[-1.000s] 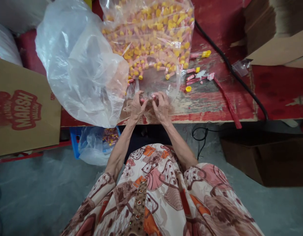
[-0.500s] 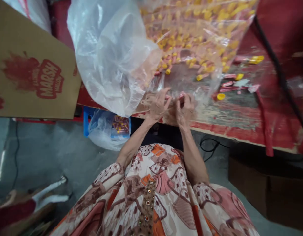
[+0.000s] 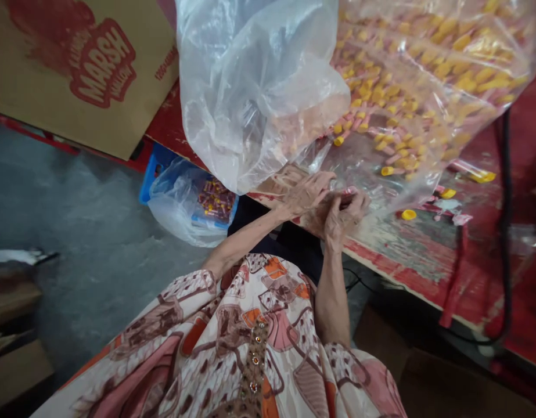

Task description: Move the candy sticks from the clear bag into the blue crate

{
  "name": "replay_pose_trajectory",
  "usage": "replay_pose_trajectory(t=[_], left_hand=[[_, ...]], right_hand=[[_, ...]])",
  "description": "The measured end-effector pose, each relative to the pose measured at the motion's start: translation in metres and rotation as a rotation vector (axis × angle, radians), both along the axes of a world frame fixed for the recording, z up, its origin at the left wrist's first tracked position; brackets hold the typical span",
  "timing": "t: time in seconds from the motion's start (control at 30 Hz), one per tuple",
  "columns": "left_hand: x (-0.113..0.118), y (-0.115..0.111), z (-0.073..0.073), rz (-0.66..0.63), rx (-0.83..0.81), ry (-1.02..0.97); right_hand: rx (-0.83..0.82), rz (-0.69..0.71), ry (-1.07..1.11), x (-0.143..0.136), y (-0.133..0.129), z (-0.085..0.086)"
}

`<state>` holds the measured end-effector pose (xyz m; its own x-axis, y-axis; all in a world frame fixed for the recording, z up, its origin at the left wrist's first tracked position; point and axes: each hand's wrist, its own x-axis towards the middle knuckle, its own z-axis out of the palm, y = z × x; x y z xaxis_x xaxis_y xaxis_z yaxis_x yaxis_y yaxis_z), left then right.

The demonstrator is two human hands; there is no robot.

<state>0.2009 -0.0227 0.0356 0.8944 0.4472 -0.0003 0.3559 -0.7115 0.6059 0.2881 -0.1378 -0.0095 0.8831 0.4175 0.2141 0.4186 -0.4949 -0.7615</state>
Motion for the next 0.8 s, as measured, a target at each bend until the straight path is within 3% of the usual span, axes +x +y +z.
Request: replay_pose_trajectory(t=[0.13,0.27,0.37,0.47,0.53,0.6,0.73,0.8], left_hand=[[-0.005,-0.001,0.000,0.037,0.004,-0.090],[-0.009,0.000,-0.001,0.038,-0.008,-0.033],[-0.013,0.003,0.007,0.037,-0.052,-0.032],[-0.034,0.005,0.017,0.139,-0.011,-0.177],[-0.065,0.005,0.018,0.242,0.066,-0.263],[-0.110,0.006,0.010,0.379,0.146,-0.267],[-0.212,0.010,-0.014,0.805,0.259,-0.076],[-0.243,0.008,-0.019,0.949,0.274,-0.033]], right_hand=[[-0.018,-0.029,-0.003,0.000,0.001,0.008],[-0.096,-0.028,0.000,-0.002,0.004,0.021],[-0.058,-0.078,-0.038,-0.005,0.005,0.030],[-0.055,-0.059,-0.082,-0.005,0.006,0.034],[-0.125,0.021,-0.086,-0.004,0.008,0.034],[-0.183,0.078,-0.109,-0.002,0.009,0.031],[-0.172,0.088,-0.175,0.000,0.007,0.024],[-0.149,0.090,-0.178,0.001,0.006,0.021]])
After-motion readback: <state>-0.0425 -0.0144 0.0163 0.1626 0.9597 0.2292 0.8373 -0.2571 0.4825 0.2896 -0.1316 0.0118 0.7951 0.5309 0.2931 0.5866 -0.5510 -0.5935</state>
